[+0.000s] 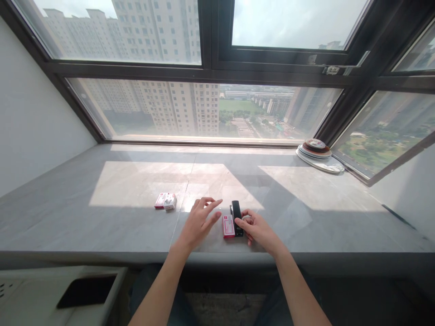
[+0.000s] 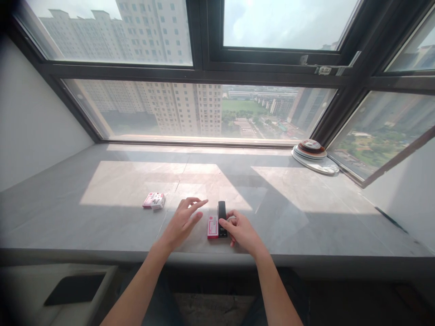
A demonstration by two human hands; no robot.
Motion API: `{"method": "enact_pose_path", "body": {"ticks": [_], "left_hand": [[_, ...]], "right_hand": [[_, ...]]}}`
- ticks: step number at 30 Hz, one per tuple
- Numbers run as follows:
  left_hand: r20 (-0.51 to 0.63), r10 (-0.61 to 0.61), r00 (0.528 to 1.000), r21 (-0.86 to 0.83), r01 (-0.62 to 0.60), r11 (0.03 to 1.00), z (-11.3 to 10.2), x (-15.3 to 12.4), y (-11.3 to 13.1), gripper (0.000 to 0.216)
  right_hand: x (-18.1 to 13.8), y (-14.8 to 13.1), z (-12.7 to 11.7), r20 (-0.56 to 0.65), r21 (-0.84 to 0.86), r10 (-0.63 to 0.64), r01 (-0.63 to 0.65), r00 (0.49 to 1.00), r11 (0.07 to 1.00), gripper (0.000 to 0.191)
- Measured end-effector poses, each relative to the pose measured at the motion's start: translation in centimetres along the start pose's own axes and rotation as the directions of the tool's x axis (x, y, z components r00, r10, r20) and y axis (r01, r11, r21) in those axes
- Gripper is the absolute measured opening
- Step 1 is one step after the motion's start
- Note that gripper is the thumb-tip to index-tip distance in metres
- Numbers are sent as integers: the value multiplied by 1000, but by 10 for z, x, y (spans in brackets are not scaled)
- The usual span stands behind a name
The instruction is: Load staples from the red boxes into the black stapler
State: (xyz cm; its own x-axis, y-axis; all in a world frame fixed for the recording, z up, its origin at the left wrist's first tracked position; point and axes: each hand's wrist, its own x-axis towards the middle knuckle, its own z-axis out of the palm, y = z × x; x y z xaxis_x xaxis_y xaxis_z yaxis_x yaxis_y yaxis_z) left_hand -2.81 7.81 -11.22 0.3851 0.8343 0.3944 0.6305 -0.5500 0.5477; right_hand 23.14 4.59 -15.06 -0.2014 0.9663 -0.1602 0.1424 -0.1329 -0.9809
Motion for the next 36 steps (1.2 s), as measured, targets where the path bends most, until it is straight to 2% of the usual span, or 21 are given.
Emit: {"method": "enact_pose_path", "body": {"ticks": [2,3,4,6,8,10,12,15,18,21,23,25,28,31,34,36], "left_hand": [[-227,-110,968,79,131,988,-29,1,-31,42],[-311,-162,937,130,211,969,-45,1,-52,43],[-349,-211,913,172,284,943,-60,1,-75,45],[-270,-305,913,236,370,899,-85,-3,-121,46],[-93,-358,929,289,369,883,-101,-14,-160,47],[-16,-371,929,305,358,883,-109,-32,-184,57],[12,-379,925,305,358,883,-111,-56,-190,68],[-2,-391,920,292,375,880,-109,-86,-167,68],[18,-387,922,225,374,900,-100,-92,-114,60],[159,-310,937,8,313,950,-77,-68,-47,52],[167,-202,965,-97,220,971,-56,-44,-7,53],[171,-101,980,-143,127,982,-33,-22,20,53],[169,-6,986,-148,31,989,-2,-2,36,56],[191,0,982,-178,34,983,20,0,33,64],[183,-22,983,-207,60,976,32,-3,30,71],[162,-3,987,-215,39,976,33,-5,29,80]], "right_hand": [[0,1,0,-9,1,3,-3,1000,1000,49],[0,1,0,-9,2,3,-3,1000,1000,49],[1,1,1,-9,1,5,-5,1000,1000,49],[1,2,0,-12,2,10,-10,1000,1000,49],[2,2,0,-9,7,12,-12,1000,1000,50],[3,3,0,0,10,17,-17,1000,1000,50],[3,3,0,11,6,25,-25,1000,1000,51],[3,2,0,21,12,22,-23,1000,1000,50],[2,1,0,21,19,14,-14,1000,1000,48],[2,0,0,15,16,15,-15,1000,1000,48],[2,0,1,9,9,18,-18,1000,1000,50],[2,-1,2,1,1,20,-20,1000,1000,52],[1,-1,2,-1,-6,12,-12,1000,1000,54],[1,-1,3,4,-20,16,-16,1000,1000,55],[1,-4,3,7,-18,19,-19,1000,1000,56],[-2,-6,2,-2,18,27,-27,1000,999,59]]}}
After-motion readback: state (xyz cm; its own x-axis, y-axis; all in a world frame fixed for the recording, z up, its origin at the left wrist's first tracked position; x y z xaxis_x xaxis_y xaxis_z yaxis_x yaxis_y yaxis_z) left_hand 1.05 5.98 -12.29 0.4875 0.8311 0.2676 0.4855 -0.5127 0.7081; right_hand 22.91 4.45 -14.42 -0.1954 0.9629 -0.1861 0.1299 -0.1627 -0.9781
